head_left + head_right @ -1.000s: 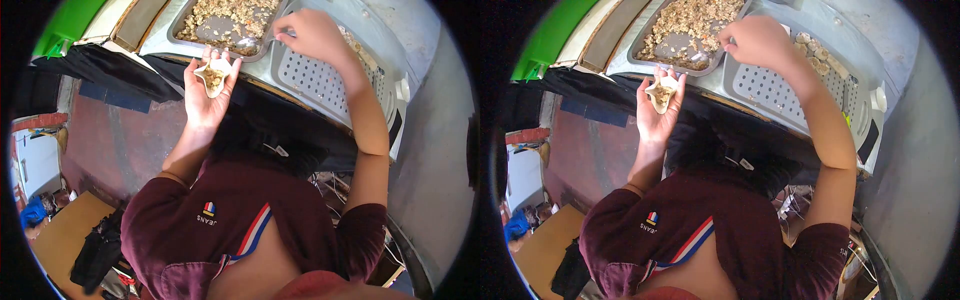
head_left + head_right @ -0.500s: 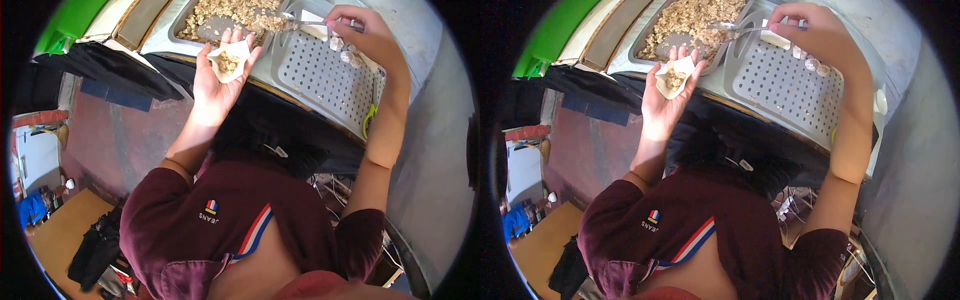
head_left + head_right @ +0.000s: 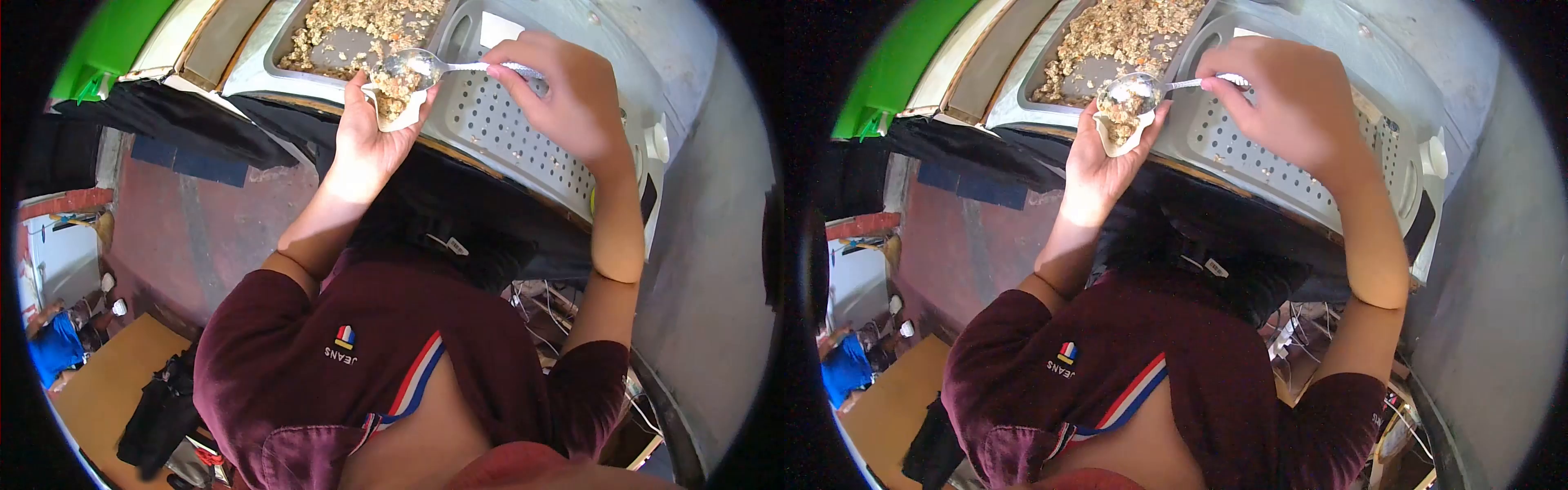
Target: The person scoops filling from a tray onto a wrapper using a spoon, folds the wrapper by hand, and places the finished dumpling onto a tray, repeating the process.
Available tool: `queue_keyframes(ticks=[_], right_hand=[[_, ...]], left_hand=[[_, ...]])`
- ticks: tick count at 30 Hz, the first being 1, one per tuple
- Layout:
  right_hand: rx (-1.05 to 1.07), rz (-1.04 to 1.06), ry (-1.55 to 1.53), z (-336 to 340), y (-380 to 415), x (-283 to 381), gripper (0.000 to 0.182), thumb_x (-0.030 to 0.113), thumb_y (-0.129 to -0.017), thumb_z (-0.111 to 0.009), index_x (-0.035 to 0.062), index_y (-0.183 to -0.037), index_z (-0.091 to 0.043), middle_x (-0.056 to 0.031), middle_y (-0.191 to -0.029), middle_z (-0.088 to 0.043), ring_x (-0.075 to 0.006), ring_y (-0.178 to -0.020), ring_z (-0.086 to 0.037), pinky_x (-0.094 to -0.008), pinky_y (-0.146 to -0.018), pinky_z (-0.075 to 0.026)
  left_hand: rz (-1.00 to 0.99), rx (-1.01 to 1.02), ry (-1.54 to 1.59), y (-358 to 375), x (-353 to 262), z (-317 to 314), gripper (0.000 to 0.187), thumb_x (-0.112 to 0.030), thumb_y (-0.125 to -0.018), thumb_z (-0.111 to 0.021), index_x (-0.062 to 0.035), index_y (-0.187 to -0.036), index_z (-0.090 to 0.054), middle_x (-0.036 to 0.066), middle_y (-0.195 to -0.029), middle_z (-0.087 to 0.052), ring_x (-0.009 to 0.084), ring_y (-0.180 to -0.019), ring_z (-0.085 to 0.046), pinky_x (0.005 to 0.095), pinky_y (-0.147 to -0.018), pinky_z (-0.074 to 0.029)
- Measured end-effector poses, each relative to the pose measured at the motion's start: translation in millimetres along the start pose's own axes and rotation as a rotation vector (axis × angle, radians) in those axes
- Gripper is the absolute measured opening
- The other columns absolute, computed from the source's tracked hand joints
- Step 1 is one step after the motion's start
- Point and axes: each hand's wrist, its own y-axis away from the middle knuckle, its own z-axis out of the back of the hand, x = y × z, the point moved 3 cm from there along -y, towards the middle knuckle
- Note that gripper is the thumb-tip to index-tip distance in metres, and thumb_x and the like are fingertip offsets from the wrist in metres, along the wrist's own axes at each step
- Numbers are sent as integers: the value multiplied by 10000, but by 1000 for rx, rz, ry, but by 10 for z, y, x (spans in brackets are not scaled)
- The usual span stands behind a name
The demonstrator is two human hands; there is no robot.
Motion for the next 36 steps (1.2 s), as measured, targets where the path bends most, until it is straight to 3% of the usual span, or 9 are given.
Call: queue_keyframes(ticks=[6, 9, 18, 21, 24, 27, 30, 33, 36], right_hand=[[-115, 44, 39, -99, 144, 3, 75, 253, -799, -643, 184, -816, -666, -3, -705, -590, -236, -606, -582, -329, -545, -440], [-179, 87, 126, -161, 230, 8, 59, 229, -768, -674, 196, -817, -675, 20, -699, -590, -207, -572, -572, -313, -523, -426], [-401, 234, 93, -165, 303, -130, 122, 170, -699, -732, 202, -815, -713, 40, -683, -618, -145, -539, -561, -269, -490, -394], [-377, 160, -21, -147, 250, -154, 98, 174, -718, -728, 198, -812, -714, 39, -678, -621, -146, -553, -575, -267, -489, -401], [-327, 95, -77, -125, 216, -121, 175, 56, -705, -734, 123, -867, -719, -42, -705, -645, -194, -600, -592, -271, -539, -433], [-352, 107, -57, -195, 192, -187, 66, 178, -751, -714, 167, -816, -712, 18, -694, -632, -171, -578, -591, -269, -491, -419], [-353, -190, -139, -219, 250, -242, 79, 190, -769, -702, 154, -839, -708, -14, -760, -657, -206, -635, -612, -291, -541, -457], [-369, -298, 22, -230, 438, -489, 111, 212, -778, -694, 153, -871, -704, -48, -828, -672, -245, -712, -631, -324, -618, -489], [-197, -471, 35, -206, 814, -642, 155, 234, -769, -701, 145, -895, -702, -62, -868, -677, -252, -770, -645, -341, -679, -500]], left_hand=[[-31, 10, -33, -9, 71, -69, 444, -293, -1007, -258, 20, -1286, -404, 208, -1282, -476, 382, -1199, -450, 529, -1031, -383], [-40, 79, -27, -19, 105, -76, 431, -276, -1014, -243, 23, -1271, -416, 200, -1252, -503, 360, -1169, -485, 529, -1030, -388], [-58, -17, 26, -40, 80, -58, 439, -280, -1011, -277, 59, -1246, -428, 226, -1205, -525, 366, -1137, -510, 482, -1029, -415], [-23, 40, 8, -45, 66, -60, 440, -272, -1005, -302, 81, -1241, -419, 238, -1199, -523, 369, -1133, -514, 463, -1029, -422], [-41, -42, 28, -25, 59, -55, 444, -267, -996, -319, 99, -1228, -417, 255, -1194, -519, 368, -1129, -519, 460, -1025, -428], [2, -65, 22, -66, -10, -4, 417, -261, -989, -331, 59, -1234, -437, 223, -1209, -526, 354, -1150, -510, 474, -1031, -415], [0, 51, 33, -93, 4, -32, 374, -241, -982, -343, 6, -1237, -462, 174, -1231, -533, 340, -1188, -486, 492, -1053, -377], [-26, -25, 44, -110, 0, -129, 404, -343, -990, -308, -46, -1218, -460, 114, -1226, -542, 306, -1201, -481, 485, -1040, -385], [-11, 32, 45, -142, 8, -167, 396, -338, -988, -313, -49, -1212, -466, 110, -1236, -539, 306, -1211, -473, 484, -1058, -359]])
